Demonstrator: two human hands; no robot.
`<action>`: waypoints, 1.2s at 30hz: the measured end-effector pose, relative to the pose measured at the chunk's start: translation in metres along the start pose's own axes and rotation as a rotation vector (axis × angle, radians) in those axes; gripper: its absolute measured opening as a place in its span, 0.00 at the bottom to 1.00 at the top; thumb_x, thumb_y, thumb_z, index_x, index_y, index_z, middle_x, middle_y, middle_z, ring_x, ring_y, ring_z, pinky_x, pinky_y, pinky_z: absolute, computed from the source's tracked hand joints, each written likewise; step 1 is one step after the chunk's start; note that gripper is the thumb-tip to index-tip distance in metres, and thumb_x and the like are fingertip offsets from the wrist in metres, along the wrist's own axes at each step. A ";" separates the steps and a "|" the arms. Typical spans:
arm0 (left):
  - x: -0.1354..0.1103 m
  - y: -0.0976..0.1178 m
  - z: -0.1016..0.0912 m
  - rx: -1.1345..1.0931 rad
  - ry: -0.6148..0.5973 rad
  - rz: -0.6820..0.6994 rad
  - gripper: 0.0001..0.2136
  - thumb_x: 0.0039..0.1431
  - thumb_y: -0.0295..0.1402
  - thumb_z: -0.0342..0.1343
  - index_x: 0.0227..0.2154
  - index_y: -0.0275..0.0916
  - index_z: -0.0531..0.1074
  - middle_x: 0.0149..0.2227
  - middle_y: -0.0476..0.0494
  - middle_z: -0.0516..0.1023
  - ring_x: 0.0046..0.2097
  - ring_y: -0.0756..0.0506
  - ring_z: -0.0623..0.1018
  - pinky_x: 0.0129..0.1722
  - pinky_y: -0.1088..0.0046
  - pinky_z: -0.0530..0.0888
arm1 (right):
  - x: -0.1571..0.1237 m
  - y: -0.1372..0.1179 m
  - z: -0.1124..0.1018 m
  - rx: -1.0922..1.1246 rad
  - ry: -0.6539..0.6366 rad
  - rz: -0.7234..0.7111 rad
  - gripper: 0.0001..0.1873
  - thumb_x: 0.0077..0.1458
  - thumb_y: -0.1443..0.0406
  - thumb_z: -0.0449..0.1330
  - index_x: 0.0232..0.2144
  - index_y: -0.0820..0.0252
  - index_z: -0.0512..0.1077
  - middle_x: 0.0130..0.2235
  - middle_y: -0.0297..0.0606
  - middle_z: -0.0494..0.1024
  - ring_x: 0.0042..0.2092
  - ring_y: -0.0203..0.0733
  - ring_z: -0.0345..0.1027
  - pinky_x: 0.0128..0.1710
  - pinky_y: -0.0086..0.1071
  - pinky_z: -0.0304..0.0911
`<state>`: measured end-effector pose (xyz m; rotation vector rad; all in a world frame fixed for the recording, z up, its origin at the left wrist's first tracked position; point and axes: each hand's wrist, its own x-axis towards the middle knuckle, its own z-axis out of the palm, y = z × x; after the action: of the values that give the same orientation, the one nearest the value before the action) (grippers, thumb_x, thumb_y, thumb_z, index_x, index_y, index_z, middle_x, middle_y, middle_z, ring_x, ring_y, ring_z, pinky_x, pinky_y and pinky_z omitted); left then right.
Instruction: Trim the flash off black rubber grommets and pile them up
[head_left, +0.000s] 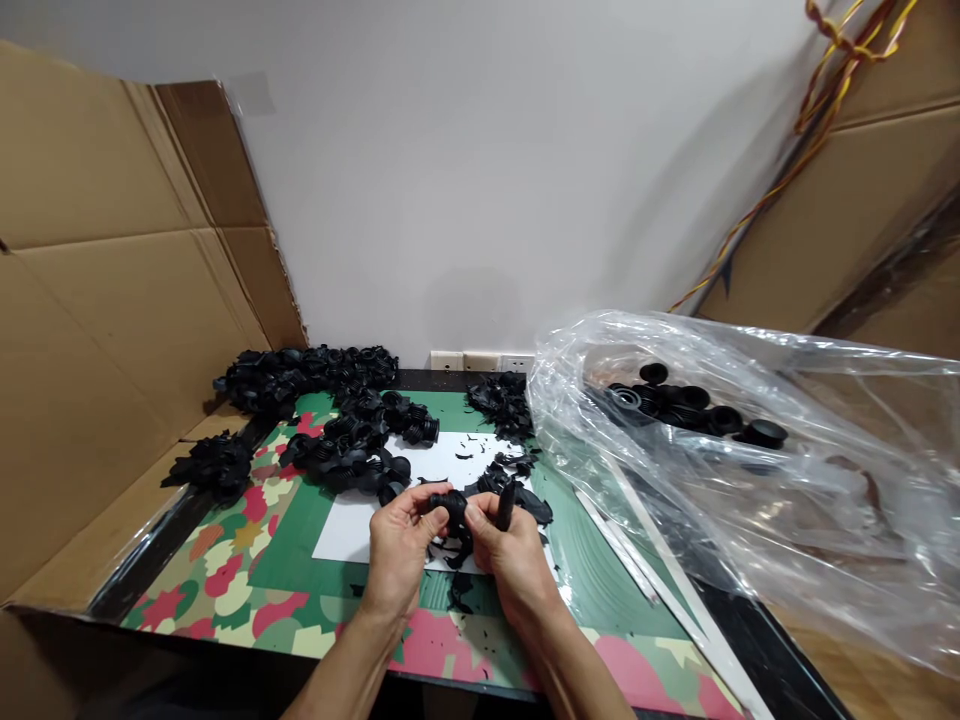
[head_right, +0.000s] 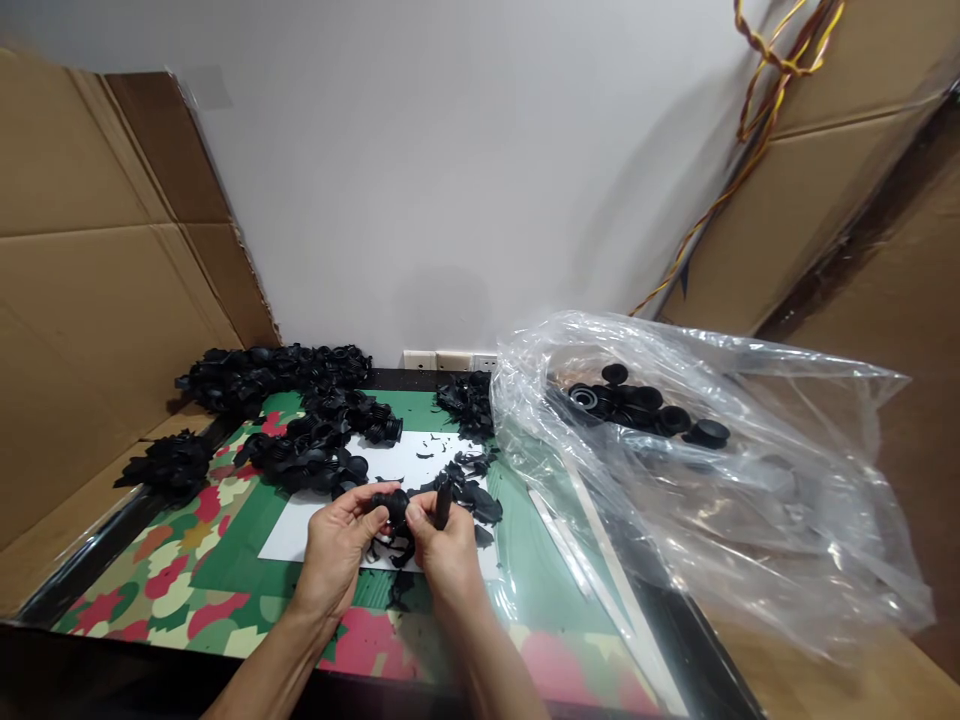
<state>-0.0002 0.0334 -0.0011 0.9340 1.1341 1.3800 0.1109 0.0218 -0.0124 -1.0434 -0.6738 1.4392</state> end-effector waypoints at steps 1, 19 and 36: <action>0.000 0.000 0.000 0.000 0.002 0.001 0.12 0.35 0.30 0.67 0.28 0.34 0.81 0.25 0.45 0.79 0.24 0.52 0.70 0.26 0.77 0.68 | 0.000 0.000 0.000 0.002 -0.001 0.003 0.22 0.33 0.51 0.68 0.19 0.61 0.66 0.13 0.21 0.53 0.16 0.26 0.40 0.16 0.24 0.36; -0.001 -0.001 -0.002 -0.014 -0.053 0.025 0.13 0.37 0.31 0.68 0.31 0.35 0.79 0.34 0.42 0.80 0.34 0.48 0.75 0.30 0.77 0.72 | 0.001 0.000 0.001 0.013 -0.014 -0.007 0.23 0.33 0.50 0.69 0.20 0.61 0.67 0.13 0.21 0.52 0.16 0.26 0.41 0.16 0.24 0.37; -0.002 -0.003 -0.008 0.000 -0.161 0.048 0.17 0.35 0.28 0.70 0.34 0.37 0.78 0.29 0.46 0.78 0.32 0.49 0.76 0.31 0.77 0.74 | -0.006 0.001 0.002 0.169 -0.078 -0.015 0.23 0.35 0.52 0.71 0.24 0.63 0.70 0.14 0.20 0.53 0.16 0.24 0.41 0.17 0.24 0.37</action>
<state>-0.0071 0.0298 -0.0060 1.0588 0.9961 1.3173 0.1086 0.0163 -0.0114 -0.8531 -0.6034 1.5025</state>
